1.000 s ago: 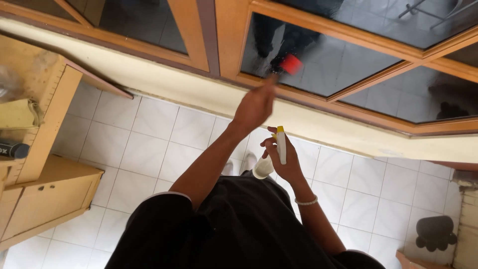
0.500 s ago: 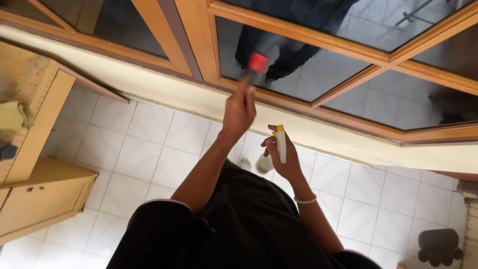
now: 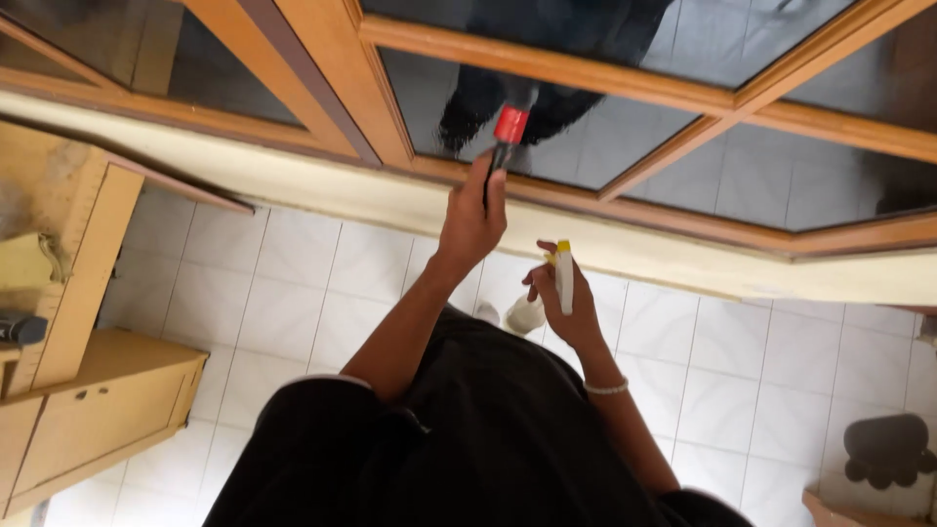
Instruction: The person sprays a cleaning solution onto a wooden-framed glass door and wipes the glass panes with a small brush. They repeatedly spray and scrub different sections of the door, moving the brush in circular and linear motions across the glass surface.
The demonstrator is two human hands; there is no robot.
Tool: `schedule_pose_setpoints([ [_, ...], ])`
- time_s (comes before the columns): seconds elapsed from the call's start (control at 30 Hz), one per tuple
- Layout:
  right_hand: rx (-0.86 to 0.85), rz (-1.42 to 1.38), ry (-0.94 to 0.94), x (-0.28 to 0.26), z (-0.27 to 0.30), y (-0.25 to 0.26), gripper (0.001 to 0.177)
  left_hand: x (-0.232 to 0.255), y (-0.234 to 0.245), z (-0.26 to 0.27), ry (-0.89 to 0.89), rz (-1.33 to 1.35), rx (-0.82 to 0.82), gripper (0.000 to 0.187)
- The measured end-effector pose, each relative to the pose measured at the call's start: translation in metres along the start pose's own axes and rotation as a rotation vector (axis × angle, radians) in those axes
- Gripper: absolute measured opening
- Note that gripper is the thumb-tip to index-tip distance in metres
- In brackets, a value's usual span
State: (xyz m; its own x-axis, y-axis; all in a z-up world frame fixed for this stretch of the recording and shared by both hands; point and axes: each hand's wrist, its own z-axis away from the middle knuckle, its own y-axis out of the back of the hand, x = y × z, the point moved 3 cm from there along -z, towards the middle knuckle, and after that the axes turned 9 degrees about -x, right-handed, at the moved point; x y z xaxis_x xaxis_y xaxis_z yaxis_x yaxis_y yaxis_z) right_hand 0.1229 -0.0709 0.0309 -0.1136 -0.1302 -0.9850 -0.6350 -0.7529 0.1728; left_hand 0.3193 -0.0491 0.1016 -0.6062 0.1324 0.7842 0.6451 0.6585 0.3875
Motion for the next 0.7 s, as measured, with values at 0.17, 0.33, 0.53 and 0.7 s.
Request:
schedule_pose_setpoints([
  [0.17, 0.029, 0.019, -0.015, -0.017, -0.001, 0.004, 0.042, -0.047, -0.012, 0.014, 0.067, 0.077, 0.251, 0.027],
  [0.33, 0.013, 0.046, -0.061, -0.016, 0.003, 0.002, 0.042, 0.017, -0.022, 0.004, 0.008, 0.106, -0.206, 0.027],
  [0.53, 0.068, 0.033, -0.074, -0.023, 0.017, 0.012, 0.042, -0.011, -0.044, 0.020, 0.108, 0.255, 0.122, 0.029],
  [0.7, 0.083, 0.064, -0.084, -0.016, 0.022, 0.015, 0.043, 0.017, -0.065, 0.007, -0.033, -0.065, -0.275, 0.032],
])
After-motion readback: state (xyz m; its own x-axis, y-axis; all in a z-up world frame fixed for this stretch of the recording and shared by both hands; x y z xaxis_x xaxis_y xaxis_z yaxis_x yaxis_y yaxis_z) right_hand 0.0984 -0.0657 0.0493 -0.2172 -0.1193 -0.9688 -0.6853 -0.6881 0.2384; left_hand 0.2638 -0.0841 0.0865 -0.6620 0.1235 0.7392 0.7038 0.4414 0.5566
